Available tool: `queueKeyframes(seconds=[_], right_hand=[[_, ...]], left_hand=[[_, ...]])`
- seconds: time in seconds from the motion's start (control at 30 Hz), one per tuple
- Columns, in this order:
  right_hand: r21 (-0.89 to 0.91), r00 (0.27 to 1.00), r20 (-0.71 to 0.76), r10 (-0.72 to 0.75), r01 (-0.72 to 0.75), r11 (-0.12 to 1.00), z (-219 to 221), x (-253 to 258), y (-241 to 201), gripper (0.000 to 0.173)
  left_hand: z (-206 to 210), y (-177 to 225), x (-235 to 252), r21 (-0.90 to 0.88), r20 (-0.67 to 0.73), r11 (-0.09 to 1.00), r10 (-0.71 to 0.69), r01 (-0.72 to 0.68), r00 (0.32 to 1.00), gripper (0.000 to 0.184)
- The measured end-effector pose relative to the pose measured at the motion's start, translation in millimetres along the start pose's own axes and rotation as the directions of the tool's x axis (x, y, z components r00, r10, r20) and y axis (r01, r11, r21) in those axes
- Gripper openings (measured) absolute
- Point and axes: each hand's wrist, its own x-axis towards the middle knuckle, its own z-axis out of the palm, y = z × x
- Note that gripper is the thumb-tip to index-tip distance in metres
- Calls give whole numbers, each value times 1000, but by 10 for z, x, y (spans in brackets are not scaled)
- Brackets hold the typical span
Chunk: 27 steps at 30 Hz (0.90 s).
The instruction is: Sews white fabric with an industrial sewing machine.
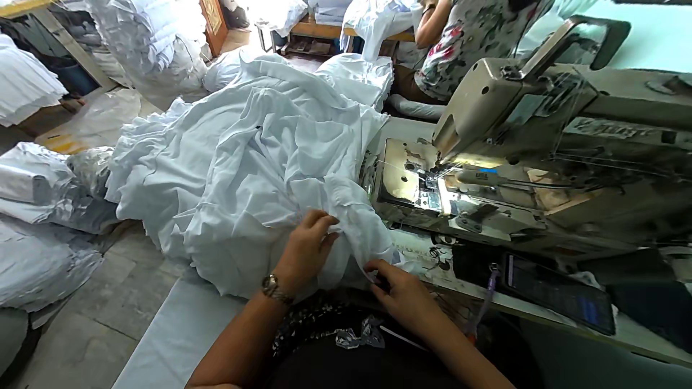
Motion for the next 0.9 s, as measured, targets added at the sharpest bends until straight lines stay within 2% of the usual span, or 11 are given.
queueKeyframes(seconds=[0.07,0.13,0.3,0.43,0.53,0.67,0.73,0.8,0.83,0.9], right_hand=[[-19,1000,8,5,-5,1000,-2,-4,0,30],[-26,1000,16,14,-14,1000,-8,-13,7,29],[14,999,30,46,-46,999,-56,-32,12,27],[19,997,51,58,-59,998,-51,-15,10,28],[15,996,66,54,-55,998,-40,13,17,28],[3,992,108,70,-70,998,-57,52,8,29],[-8,980,179,83,-83,996,-121,79,-20,30],[-11,953,292,86,-87,996,-255,106,-62,34],[-4,948,313,57,-59,998,-320,117,-75,36],[27,964,263,-36,30,999,-429,155,-116,39]], left_hand=[[221,-44,45,99,-7,993,66,-65,998,21],[301,-84,62,92,-65,992,92,-86,994,16],[-33,-128,40,-161,-144,987,-17,-7,989,11],[-452,-166,-76,-360,-210,932,-114,31,971,13],[-773,-172,-196,-548,-275,835,-221,36,936,17],[-1133,-112,-357,-802,-333,593,-359,-62,872,20],[-1262,-72,-435,-827,-383,542,-353,-147,854,21],[-1346,-22,-501,-804,-423,561,-309,-196,852,20],[-1378,5,-524,-786,-438,581,-277,-214,855,19],[-1422,46,-556,-756,-450,610,-220,-237,866,16]])
